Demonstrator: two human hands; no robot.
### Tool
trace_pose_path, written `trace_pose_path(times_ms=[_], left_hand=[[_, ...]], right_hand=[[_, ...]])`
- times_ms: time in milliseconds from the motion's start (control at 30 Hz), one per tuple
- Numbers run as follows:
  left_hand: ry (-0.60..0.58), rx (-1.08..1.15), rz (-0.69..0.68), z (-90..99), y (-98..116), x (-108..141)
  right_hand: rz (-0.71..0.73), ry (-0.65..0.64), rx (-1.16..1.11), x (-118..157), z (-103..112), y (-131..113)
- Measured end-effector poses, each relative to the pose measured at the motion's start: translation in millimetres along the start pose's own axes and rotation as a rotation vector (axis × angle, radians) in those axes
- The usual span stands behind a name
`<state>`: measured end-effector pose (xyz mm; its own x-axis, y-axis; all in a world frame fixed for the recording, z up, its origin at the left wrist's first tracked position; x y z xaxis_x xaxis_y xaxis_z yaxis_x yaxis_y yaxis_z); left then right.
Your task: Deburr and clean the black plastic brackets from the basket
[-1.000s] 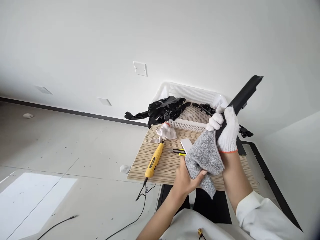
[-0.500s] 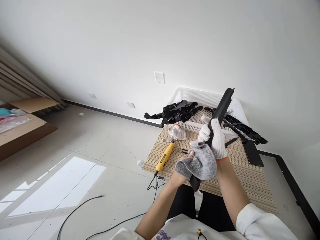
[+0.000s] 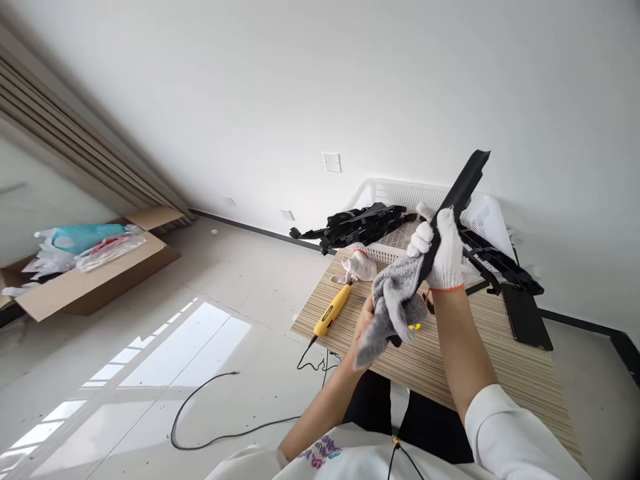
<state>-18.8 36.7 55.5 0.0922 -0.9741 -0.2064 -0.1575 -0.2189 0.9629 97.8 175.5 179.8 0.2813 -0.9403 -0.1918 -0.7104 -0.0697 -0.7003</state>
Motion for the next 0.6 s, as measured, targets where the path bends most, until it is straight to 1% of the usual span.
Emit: trace_pose_path(times_ms=[33,100,133,167,200,233,267,333,400,467,600], left_hand=[[-0.048,-0.078,-0.01,-3.1,1.8,-0.1],[-0.19,-0.262,-0.023,-10.5,5.5,-1.3],[-0.236,-0.34,-0.034,-13.9,7.1,-2.6],[-0.247,-0.397,-0.047,-16.8,8.3,-4.7],[-0.226,-0.433,-0.059,-19.0,9.0,-7.6],[-0.195,-0.454,-0.069,-21.0,9.0,-10.9],[-0.165,-0.464,-0.075,-22.7,8.3,-14.6],[-0.131,-0.468,-0.06,-25.9,4.5,-22.2],[-0.073,-0.47,-0.023,-27.6,-2.2,-29.4],[0.048,-0.487,-0.001,-27.1,-10.7,-35.4],[0.33,-0.484,0.023,-26.2,-27.3,-46.1]], right_hand=[[-0.016,-0.011,-0.002,1.0,1.6,3.2],[-0.091,-0.042,0.017,3.6,4.6,12.9],[-0.151,-0.053,0.036,5.1,6.2,18.9],[-0.212,-0.044,0.051,6.6,8.1,24.8],[-0.259,-0.032,0.074,8.0,10.2,29.9],[-0.272,-0.011,0.095,9.2,12.7,33.6],[-0.263,0.01,0.111,10.3,15.3,35.8],[-0.2,0.038,0.127,11.8,21.6,36.3],[-0.159,0.037,0.137,12.4,28.8,33.5],[-0.131,0.03,0.167,11.9,36.5,29.0],[-0.056,-0.009,0.278,8.6,46.9,21.5]])
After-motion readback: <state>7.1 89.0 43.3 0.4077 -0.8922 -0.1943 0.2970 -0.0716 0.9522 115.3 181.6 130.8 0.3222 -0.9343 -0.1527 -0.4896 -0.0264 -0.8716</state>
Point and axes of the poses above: each hand's wrist, its own x-axis away from the middle knuckle, its own z-axis out of the back of the hand, y = z × x, the point moved 2 cm from there along -x, towards the middle knuckle, and after that the axes turned 2 degrees about -y, right-handed, at the moved point
